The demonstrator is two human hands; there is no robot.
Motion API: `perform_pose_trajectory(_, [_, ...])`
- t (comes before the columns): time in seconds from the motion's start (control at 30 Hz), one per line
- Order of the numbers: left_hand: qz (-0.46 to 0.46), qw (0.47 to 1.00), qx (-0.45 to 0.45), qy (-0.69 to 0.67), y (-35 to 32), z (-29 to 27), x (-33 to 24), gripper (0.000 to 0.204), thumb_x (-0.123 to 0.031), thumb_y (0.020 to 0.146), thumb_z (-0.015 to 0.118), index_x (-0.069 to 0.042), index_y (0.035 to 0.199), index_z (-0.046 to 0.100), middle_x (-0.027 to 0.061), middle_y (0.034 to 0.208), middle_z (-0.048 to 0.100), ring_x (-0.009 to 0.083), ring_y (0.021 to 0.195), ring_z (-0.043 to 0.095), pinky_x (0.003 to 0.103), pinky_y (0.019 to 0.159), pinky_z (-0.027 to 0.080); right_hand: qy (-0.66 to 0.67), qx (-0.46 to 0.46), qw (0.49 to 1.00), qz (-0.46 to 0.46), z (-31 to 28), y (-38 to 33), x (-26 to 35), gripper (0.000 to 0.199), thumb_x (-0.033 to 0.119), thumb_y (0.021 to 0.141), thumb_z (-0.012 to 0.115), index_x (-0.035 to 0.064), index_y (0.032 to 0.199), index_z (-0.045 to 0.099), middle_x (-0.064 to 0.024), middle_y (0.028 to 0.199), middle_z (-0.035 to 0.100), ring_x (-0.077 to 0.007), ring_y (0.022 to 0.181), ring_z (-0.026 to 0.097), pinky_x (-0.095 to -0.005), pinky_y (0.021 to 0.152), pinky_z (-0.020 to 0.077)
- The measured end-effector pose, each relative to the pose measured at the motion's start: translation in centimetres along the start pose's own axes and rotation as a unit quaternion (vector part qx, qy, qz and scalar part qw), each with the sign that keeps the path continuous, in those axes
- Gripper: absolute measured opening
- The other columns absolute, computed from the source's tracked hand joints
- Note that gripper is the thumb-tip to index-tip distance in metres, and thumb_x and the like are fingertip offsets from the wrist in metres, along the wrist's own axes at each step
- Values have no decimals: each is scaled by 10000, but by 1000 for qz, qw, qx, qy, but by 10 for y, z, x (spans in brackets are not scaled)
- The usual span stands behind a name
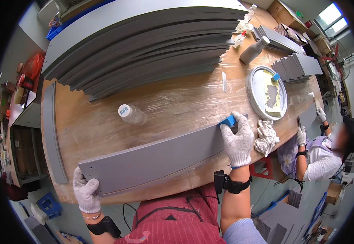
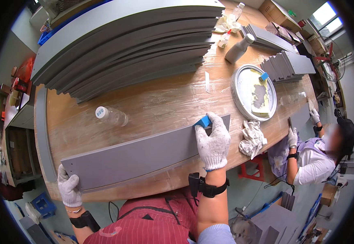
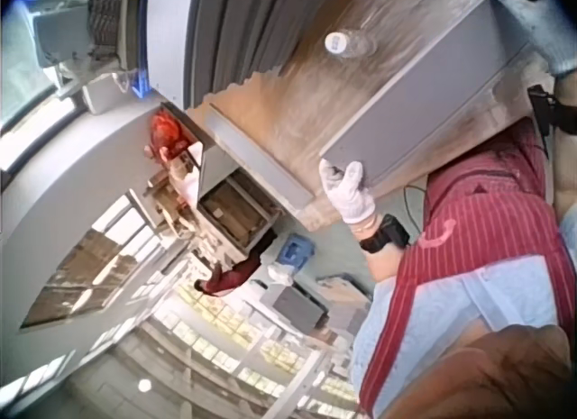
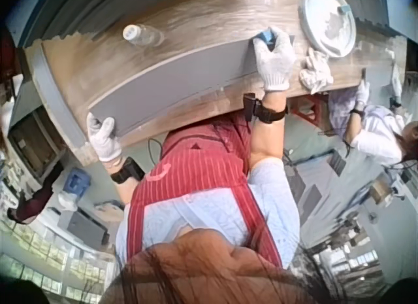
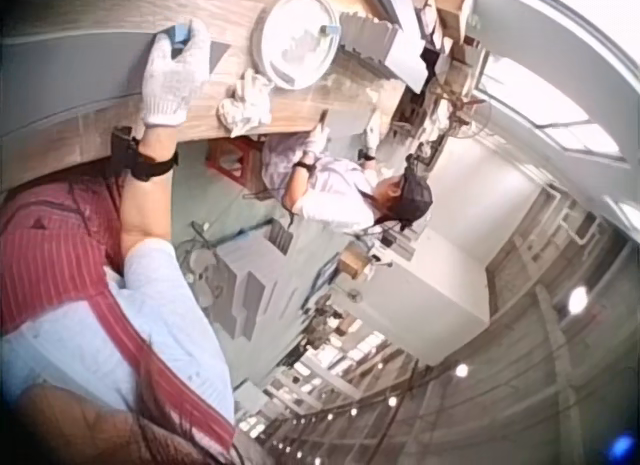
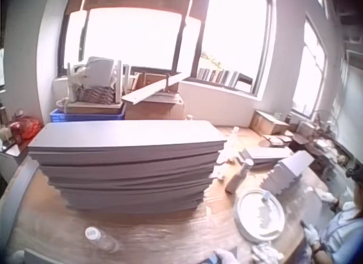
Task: The person wipes a gray metal panel with a cloth, then uses a blue sanding block to smooth the edges. They flip the panel and repeat the sanding and wiping process on the other side. The person stacks the finished panel with others on the table.
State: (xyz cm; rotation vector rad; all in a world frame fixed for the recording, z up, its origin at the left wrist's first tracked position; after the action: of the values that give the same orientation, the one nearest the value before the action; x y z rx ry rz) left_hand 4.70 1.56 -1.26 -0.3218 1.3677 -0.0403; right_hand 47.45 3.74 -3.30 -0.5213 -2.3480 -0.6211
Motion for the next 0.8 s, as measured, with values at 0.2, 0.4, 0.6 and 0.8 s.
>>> perform_pose_trajectory(0.2, [35,998,34,41,2,-13,3,555,-61,811,712,-5,1336,544,72,1216,650,200,1108,637,346,1020,492,169,108,979,-31,10,-11,43,405,75,798,781,12,1181,666,-177,996,717,-318,848,718,-379,778,578])
perform_pose_trajectory(0.4, [35,997,52,40,5,-23,4,586,-48,857,680,-11,1414,501,74,1296,625,199,1170,618,350,1060,471,98,42,991,-80,1,8,-3,432,117,791,796,4,1190,678,-170,1016,730,-276,822,725,-362,749,583])
perform_pose_trajectory(0.6, [52,997,17,54,4,-18,6,604,-124,847,762,-8,1386,515,79,1253,646,206,1137,634,345,1031,489,-34,-21,999,11,-27,46,-113,415,139,814,772,17,1198,672,-169,1027,725,-308,878,709,-390,818,566])
perform_pose_trajectory(0.8, [48,996,46,66,13,-21,12,570,-100,877,734,-3,1391,508,85,1263,644,207,1149,633,350,1028,491,118,-25,973,196,-39,71,-186,435,96,831,785,-3,1231,646,-93,973,701,-188,849,676,-323,793,562])
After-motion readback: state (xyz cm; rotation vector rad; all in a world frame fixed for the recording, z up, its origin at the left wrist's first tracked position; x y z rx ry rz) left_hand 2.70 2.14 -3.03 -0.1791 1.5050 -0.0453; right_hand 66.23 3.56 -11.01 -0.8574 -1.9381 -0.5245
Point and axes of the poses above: each hand's wrist, its own y-axis towards the middle knuckle, its own z-axis out of the palm, x = y × z, the point moved 1 cm from there along y, towards the middle knuckle
